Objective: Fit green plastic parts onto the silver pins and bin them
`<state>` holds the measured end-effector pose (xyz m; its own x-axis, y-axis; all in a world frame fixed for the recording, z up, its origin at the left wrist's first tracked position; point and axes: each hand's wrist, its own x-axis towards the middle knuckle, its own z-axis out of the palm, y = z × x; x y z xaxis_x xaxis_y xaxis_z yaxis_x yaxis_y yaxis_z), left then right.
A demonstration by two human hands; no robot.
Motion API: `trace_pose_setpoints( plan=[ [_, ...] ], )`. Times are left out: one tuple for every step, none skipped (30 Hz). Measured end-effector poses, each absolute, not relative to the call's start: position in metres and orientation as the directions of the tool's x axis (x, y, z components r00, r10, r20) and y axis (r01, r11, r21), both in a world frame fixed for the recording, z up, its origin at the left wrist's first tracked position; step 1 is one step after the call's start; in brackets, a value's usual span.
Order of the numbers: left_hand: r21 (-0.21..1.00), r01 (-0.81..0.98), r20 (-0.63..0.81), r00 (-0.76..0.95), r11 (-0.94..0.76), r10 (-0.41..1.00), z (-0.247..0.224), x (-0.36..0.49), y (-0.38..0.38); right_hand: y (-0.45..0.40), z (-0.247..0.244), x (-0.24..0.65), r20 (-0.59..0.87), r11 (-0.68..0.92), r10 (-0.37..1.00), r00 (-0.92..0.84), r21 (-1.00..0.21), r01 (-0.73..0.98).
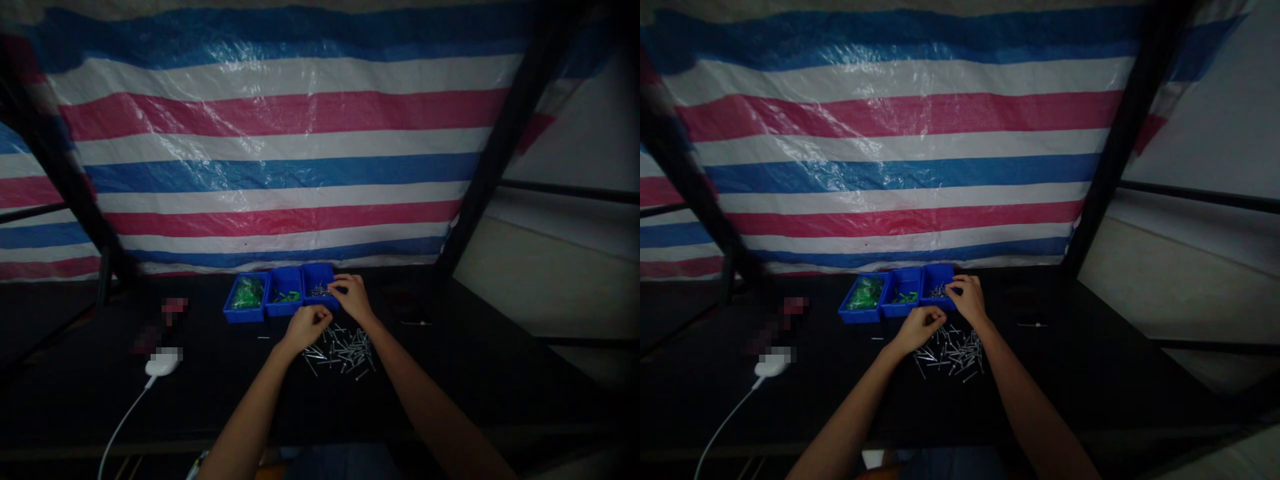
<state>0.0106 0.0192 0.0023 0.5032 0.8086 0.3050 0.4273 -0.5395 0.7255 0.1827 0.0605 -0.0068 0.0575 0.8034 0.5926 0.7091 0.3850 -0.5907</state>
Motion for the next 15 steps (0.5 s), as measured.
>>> trace_pose_setpoints(
  plan=[
    [0.726,0.425,0.307,0.503,-0.541,0.807,0.0023,0.0105,0.0192,0.0611,-0.0082,0.1828,0.591,0.38,0.804,0.057,-0.585,0.717],
    [0.726,0.424,0.308,0.504,-0.542,0.807,0.0021,0.0104,0.0193,0.0616,-0.0092,0.1828,0.591,0.374,0.805,0.058,-0.58,0.724],
    [0.726,0.425,0.307,0.504,-0.541,0.807,0.0019,0.0103,0.0195,0.062,-0.0099,0.1828,0.589,0.368,0.806,0.059,-0.576,0.73],
    [0.725,0.426,0.305,0.505,-0.541,0.807,0.0016,0.0102,0.0198,0.0623,-0.0104,0.1828,0.587,0.361,0.807,0.062,-0.573,0.736],
    [0.724,0.428,0.302,0.507,-0.541,0.807,0.0012,0.0101,0.0201,0.0626,-0.0106,0.1828,0.585,0.353,0.809,0.065,-0.57,0.742],
    [0.722,0.431,0.3,0.51,-0.541,0.806,0.0008,0.0101,0.0203,0.0627,-0.0108,0.1828,0.582,0.345,0.81,0.069,-0.569,0.747],
    [0.72,0.433,0.298,0.513,-0.542,0.805,0.0004,0.01,0.0206,0.0629,-0.0109,0.1828,0.58,0.34,0.812,0.071,-0.567,0.75],
    [0.718,0.434,0.298,0.514,-0.544,0.804,0.0,0.0099,0.0208,0.063,-0.011,0.1828,0.579,0.336,0.812,0.072,-0.565,0.753],
    [0.716,0.435,0.299,0.516,-0.546,0.803,-0.0004,0.0098,0.021,0.0631,-0.0111,0.1829,0.579,0.334,0.812,0.072,-0.563,0.756],
    [0.714,0.435,0.3,0.519,-0.549,0.801,-0.0007,0.0097,0.0212,0.0632,-0.0111,0.183,0.582,0.334,0.81,0.073,-0.56,0.758],
    [0.713,0.435,0.301,0.519,-0.55,0.8,-0.0009,0.0095,0.0214,0.0632,-0.011,0.1832,0.586,0.334,0.806,0.077,-0.559,0.759],
    [0.711,0.435,0.302,0.52,-0.552,0.799,-0.0011,0.0092,0.0216,0.0633,-0.0107,0.1836,0.594,0.334,0.8,0.086,-0.56,0.758],
    [0.709,0.437,0.302,0.521,-0.553,0.799,-0.0011,0.0089,0.0219,0.0633,-0.0102,0.1841,0.604,0.335,0.791,0.1,-0.564,0.755],
    [0.707,0.438,0.302,0.523,-0.555,0.797,-0.0011,0.0085,0.0222,0.0634,-0.0094,0.1848,0.613,0.336,0.782,0.113,-0.568,0.751],
    [0.704,0.44,0.302,0.526,-0.558,0.795,-0.001,0.0082,0.0225,0.0633,-0.0084,0.1856,0.623,0.339,0.771,0.129,-0.573,0.746]
  ],
)
